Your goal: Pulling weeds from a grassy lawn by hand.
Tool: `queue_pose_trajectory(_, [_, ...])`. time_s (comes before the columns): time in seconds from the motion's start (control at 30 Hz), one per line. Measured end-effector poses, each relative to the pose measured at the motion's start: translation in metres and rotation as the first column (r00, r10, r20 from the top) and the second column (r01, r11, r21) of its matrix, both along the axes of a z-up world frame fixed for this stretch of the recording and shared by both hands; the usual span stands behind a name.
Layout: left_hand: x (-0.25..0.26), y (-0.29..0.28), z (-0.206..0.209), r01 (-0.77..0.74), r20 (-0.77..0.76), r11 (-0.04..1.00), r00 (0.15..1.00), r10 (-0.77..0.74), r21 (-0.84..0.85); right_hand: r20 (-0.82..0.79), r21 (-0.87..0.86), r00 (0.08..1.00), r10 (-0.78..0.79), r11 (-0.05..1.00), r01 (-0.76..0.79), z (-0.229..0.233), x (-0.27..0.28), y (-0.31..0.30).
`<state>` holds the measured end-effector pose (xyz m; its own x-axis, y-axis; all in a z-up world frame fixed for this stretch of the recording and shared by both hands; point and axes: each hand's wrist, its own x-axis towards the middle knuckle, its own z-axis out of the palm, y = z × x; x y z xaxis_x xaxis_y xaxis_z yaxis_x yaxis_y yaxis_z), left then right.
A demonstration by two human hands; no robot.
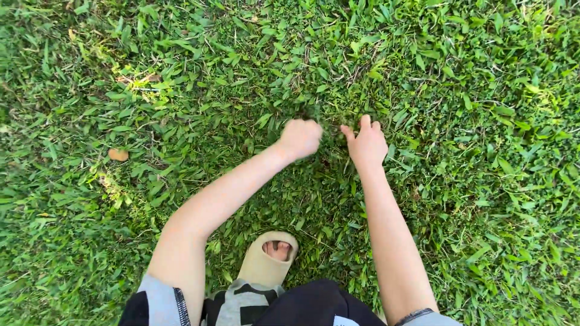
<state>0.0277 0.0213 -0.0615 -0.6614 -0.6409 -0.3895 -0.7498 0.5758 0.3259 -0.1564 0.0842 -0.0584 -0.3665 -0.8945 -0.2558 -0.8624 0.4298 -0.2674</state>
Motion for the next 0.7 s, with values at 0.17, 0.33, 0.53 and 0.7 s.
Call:
queue_pose_trajectory(0.17, [0.004, 0.017, 0.016, 0.062, 0.021, 0.994, 0.998, -0.065, 0.095, 0.108, -0.072, 0.994, 0.025, 0.997, -0.018, -0.018, -0.022, 0.016])
queue_pose_trajectory(0.33, [0.011, -0.008, 0.040, 0.013, 0.039, 0.997, 0.999, -0.010, -0.073, 0.134, -0.120, 0.991, 0.003, 0.993, 0.014, -0.013, -0.035, 0.043])
queue_pose_trajectory(0.53, [-0.010, -0.045, 0.023, -0.279, -0.027, 0.884, 0.957, 0.290, -0.375, 0.299, -0.060, 0.953, -0.043, 0.996, 0.064, 0.004, -0.069, 0.076])
queue_pose_trajectory(0.7, [-0.031, -0.034, -0.088, -0.279, 0.012, 0.933, 0.957, 0.289, -0.227, 0.249, -0.115, 0.957, -0.152, 0.976, 0.185, 0.020, -0.100, 0.088])
